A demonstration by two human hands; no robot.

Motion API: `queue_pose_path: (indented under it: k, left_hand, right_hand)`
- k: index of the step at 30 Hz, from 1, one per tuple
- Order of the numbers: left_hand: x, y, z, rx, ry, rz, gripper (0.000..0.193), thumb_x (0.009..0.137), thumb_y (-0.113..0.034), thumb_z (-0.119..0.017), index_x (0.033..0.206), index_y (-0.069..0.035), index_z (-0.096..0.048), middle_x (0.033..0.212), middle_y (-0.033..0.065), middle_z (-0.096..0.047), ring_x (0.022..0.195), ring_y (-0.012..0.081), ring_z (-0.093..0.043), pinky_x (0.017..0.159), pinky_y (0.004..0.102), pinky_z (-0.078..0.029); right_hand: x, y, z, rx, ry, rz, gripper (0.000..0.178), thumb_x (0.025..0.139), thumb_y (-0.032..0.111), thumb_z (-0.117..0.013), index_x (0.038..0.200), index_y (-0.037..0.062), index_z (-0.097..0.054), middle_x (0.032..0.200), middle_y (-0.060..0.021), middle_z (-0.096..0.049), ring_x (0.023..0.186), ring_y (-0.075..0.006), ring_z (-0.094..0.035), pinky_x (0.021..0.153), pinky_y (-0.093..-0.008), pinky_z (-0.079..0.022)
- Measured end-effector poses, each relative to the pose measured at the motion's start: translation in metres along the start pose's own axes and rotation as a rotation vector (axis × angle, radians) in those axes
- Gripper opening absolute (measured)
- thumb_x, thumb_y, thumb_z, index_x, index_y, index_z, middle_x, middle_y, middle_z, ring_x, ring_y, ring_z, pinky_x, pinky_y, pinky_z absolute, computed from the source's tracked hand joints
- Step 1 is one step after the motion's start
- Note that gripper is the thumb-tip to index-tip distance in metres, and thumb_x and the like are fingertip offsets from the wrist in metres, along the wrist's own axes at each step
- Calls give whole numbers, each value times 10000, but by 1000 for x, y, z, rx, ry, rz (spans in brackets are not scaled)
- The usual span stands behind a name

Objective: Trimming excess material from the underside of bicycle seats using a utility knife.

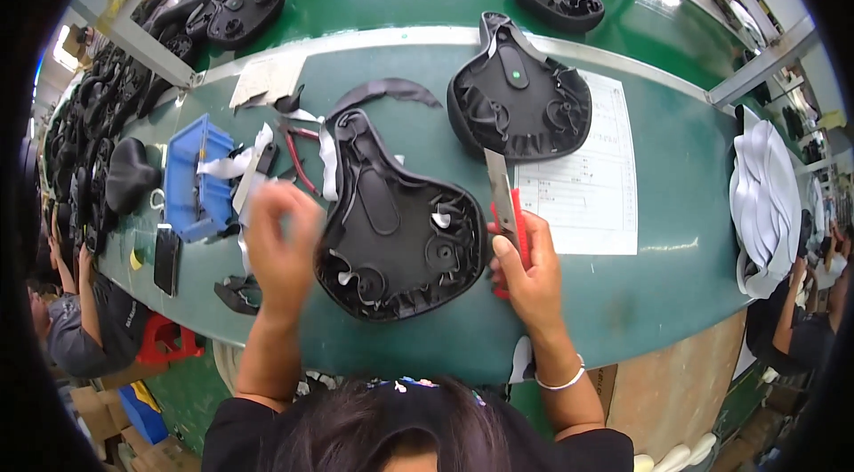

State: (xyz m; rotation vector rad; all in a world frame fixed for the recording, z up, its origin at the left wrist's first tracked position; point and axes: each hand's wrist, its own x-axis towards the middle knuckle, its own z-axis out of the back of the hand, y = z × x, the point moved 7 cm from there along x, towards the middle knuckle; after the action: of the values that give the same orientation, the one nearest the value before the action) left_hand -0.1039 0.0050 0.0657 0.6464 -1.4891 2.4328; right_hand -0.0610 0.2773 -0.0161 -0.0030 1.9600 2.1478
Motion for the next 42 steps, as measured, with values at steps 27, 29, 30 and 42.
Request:
queue_pose_path:
  k: [27,29,30,42]
  left_hand:
    - [-55,40,12,-649,90,816,534,778,-203,-672,1167,95,-461,1009,123,-589,883,140,-579,789,270,-481]
    - [-66,38,21,-673,101,830,540,774,-207,-676,1170,83,-453,1001,115,-581,886,135,-566,797,267,-472]
    - [-71,39,20,-666,94,836,530,773,-209,-676,1165,73,-458,990,108,-578,879,134,-564,793,265,-471]
    - [-115,25,72,412,-134,404,582,684,-118,-732,1176,-10,-440,1164,158,-412,1110,261,-431,894,350,-389]
  right_hand:
    - [-126,3,-31,-767,341,188,687,822,22,-657,1417,87,-319,1035,-228,-628,774,-402,-638,693,-412,-514]
    - [-122,17,-27,-660,375,257,608,839,103,-659,1385,72,-392,996,-229,-641,831,-373,-661,678,-383,-544]
    - [-111,21,-17,-602,378,303,568,836,105,-668,1350,47,-434,1136,-249,-603,993,-361,-637,802,-361,-533]
    - [-8,45,-19,-69,36,170,453,807,74,-624,1238,50,-489,826,15,-518,600,-42,-477,502,-193,-401]
